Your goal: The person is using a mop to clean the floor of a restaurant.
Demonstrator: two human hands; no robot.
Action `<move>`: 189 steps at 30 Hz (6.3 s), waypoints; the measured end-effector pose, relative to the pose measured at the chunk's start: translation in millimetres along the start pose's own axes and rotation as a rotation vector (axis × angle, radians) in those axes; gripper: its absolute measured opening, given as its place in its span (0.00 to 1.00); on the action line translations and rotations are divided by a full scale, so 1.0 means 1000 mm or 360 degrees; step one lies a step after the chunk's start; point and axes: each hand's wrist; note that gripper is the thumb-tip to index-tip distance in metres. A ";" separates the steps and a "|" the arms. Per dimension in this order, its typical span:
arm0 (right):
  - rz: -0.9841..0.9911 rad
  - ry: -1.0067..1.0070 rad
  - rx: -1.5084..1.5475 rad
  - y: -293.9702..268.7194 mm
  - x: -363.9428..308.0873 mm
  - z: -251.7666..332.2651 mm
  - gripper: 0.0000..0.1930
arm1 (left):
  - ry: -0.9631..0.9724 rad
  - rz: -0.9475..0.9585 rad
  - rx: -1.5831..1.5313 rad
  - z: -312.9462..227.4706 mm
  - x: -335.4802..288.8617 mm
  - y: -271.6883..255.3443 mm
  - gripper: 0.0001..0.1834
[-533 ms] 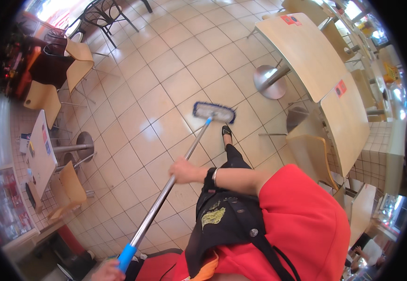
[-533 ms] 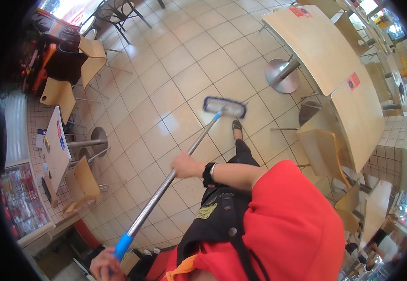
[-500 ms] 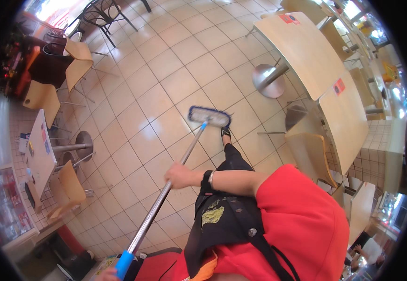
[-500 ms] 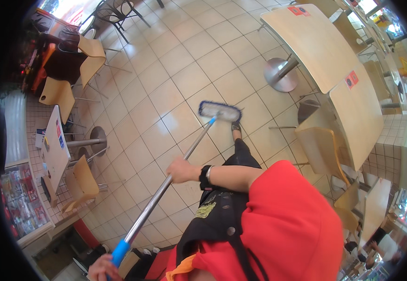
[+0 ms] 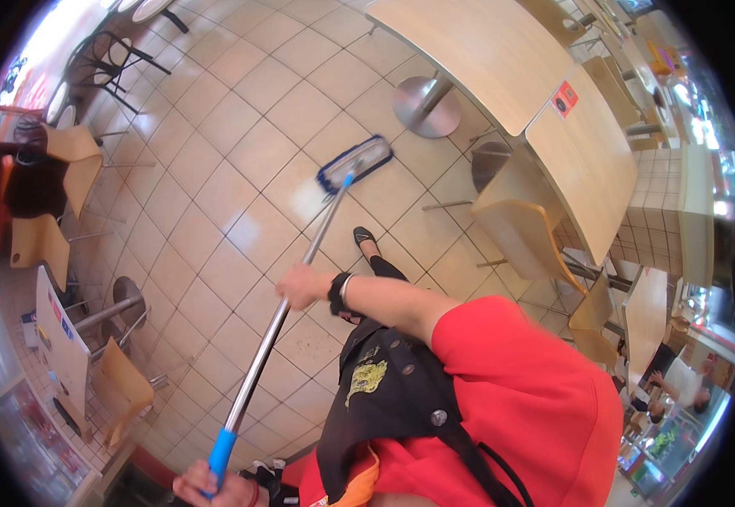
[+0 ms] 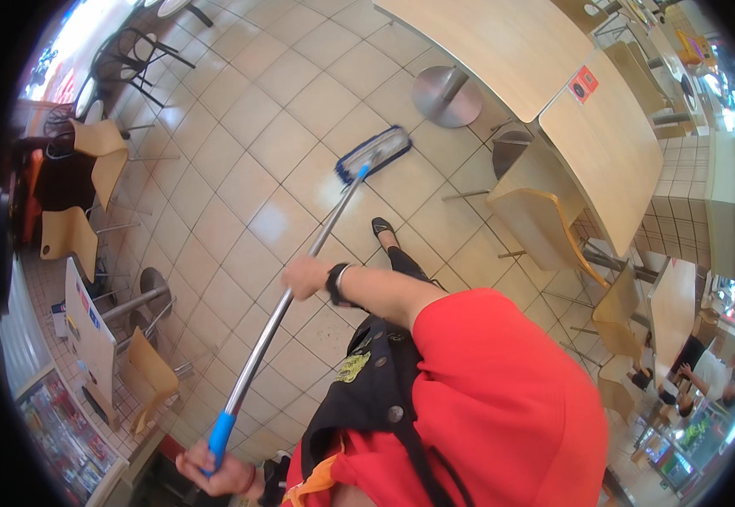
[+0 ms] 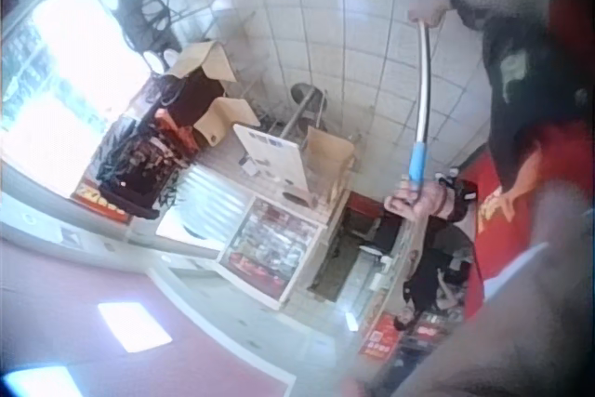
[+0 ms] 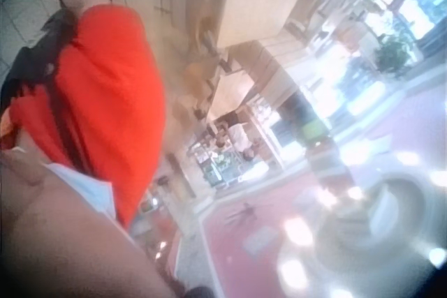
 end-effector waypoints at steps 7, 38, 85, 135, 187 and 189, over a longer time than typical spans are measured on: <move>-0.0540 0.0485 0.0045 -0.028 -0.070 -0.170 0.06 | -0.0340 0.0633 -0.0001 0.135 0.002 0.096 0.10; 0.0030 -0.0290 0.0491 0.149 -0.149 0.173 0.07 | 0.0311 0.1026 0.0397 -0.197 -0.040 -0.071 0.12; -0.0111 0.0826 -0.0400 0.200 -0.402 -0.121 0.08 | -0.0266 0.1221 0.0411 -0.035 -0.387 -0.113 0.10; -0.0540 0.0316 -0.0535 0.330 -0.725 -0.223 0.03 | -0.0605 0.0503 0.0780 -0.131 -0.791 -0.133 0.13; -0.1007 0.1312 0.0250 0.072 -0.618 -0.344 0.32 | -0.0400 0.1371 -0.0301 -0.061 -0.543 0.093 0.09; -0.0933 0.1256 0.0393 0.083 -0.616 -0.346 0.31 | -0.0423 0.1372 -0.0303 -0.051 -0.526 0.097 0.09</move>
Point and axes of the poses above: each hand's wrist, its own x-axis towards the middle knuckle, its own y-axis out of the palm, z = x × y, and after that the axes turned 9 degrees about y, right-handed
